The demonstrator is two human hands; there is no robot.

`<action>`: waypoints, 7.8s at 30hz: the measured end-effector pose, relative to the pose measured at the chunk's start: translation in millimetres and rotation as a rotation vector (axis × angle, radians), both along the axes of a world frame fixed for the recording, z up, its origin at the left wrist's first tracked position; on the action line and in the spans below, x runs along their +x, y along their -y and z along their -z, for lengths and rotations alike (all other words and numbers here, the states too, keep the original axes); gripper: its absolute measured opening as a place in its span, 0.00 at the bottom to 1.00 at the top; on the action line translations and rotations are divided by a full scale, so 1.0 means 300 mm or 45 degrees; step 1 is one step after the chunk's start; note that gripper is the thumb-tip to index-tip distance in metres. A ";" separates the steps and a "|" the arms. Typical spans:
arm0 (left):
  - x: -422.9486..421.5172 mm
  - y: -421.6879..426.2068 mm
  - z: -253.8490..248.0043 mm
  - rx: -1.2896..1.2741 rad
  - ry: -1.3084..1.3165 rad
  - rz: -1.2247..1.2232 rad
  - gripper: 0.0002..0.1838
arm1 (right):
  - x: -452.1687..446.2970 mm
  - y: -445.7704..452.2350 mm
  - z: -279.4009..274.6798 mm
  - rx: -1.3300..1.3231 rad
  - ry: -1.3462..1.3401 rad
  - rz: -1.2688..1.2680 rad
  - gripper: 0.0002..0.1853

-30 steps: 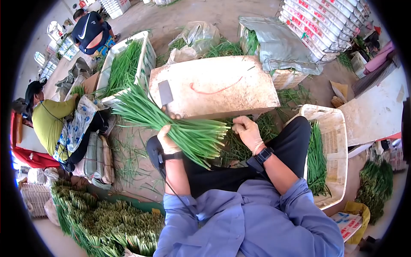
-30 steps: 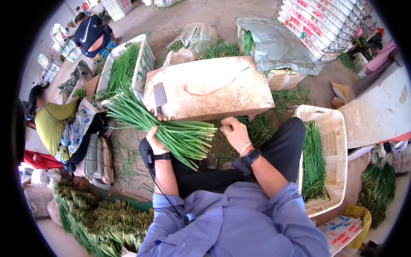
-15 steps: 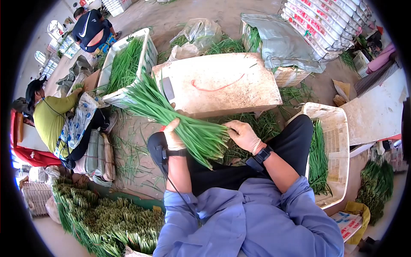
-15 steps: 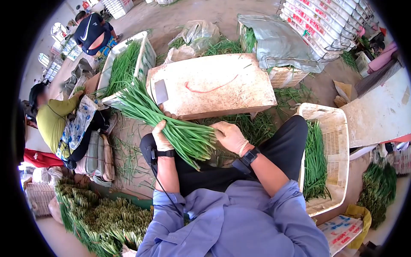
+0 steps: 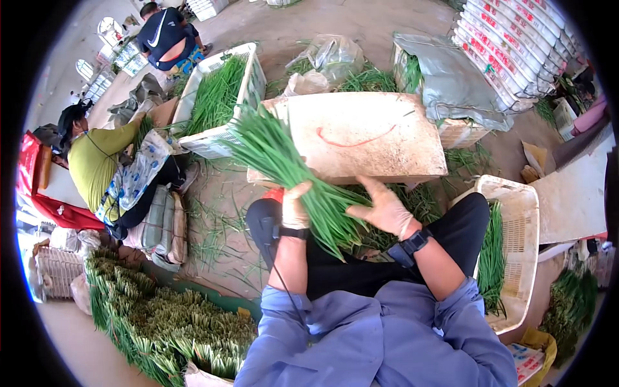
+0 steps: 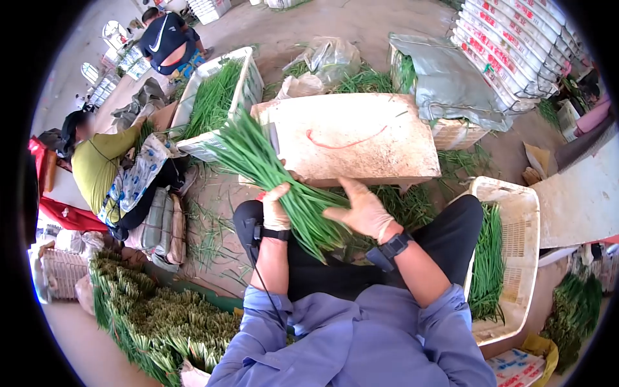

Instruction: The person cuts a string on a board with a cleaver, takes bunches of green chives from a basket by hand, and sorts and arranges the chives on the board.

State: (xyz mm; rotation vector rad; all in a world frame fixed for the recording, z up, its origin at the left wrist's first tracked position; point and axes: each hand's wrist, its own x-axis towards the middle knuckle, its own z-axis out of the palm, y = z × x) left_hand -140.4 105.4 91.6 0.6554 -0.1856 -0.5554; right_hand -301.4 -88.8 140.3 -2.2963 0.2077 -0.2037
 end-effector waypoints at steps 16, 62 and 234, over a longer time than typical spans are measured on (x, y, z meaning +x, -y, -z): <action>-0.071 0.165 0.017 0.243 -0.044 0.333 0.30 | 0.163 0.111 0.065 1.176 -0.394 -0.302 0.34; 0.027 0.038 -0.037 0.204 -0.348 -0.251 0.12 | -0.201 0.059 0.119 0.823 -0.314 0.267 0.15; 0.155 0.033 0.125 0.303 -0.565 -0.374 0.15 | -0.068 0.087 0.398 1.280 -0.395 0.385 0.17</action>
